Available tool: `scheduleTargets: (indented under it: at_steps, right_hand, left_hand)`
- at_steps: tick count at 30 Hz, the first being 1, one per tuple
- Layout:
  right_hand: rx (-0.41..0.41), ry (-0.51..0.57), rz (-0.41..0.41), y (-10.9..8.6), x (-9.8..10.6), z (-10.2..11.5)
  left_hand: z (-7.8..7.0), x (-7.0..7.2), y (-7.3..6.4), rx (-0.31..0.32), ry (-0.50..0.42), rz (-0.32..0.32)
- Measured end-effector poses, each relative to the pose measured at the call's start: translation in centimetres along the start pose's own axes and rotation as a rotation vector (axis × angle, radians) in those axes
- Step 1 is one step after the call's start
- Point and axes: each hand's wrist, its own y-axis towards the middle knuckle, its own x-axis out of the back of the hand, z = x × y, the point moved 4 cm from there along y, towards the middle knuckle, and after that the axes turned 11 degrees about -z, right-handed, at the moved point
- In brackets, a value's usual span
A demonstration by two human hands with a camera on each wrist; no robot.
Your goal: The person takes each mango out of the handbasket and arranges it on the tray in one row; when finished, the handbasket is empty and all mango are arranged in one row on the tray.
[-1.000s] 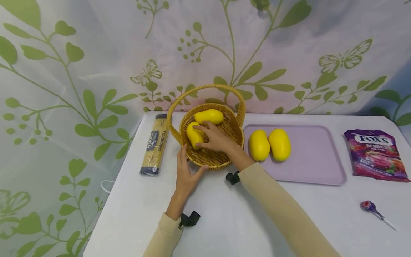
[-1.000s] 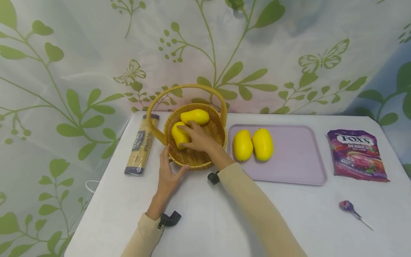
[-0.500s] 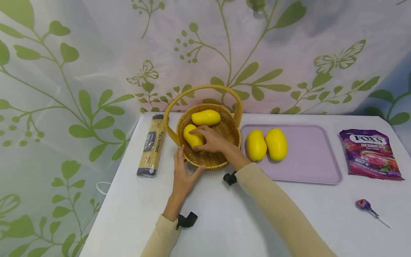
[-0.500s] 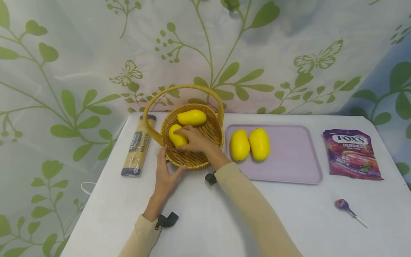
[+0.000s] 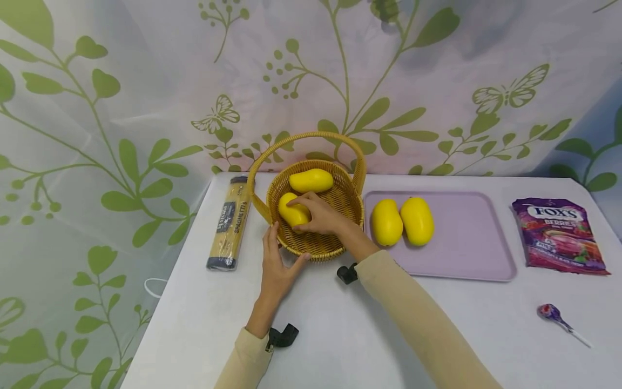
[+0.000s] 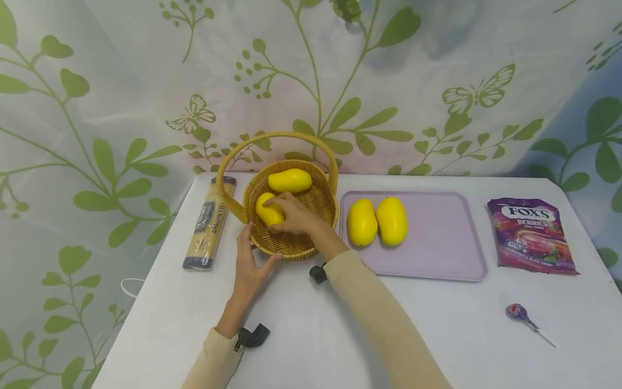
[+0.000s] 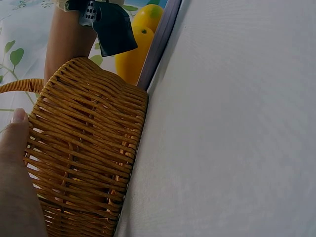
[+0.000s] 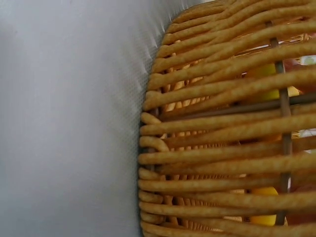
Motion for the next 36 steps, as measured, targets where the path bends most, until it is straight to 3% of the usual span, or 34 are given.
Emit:
scheduleTargets:
  at_steps: [36]
  right_hand:
    - [0.034, 0.028, -0.058, -0.51, 0.67, 0.82]
  left_hand:
    - [0.04, 0.03, 0.01, -0.017, -0.007, -0.008]
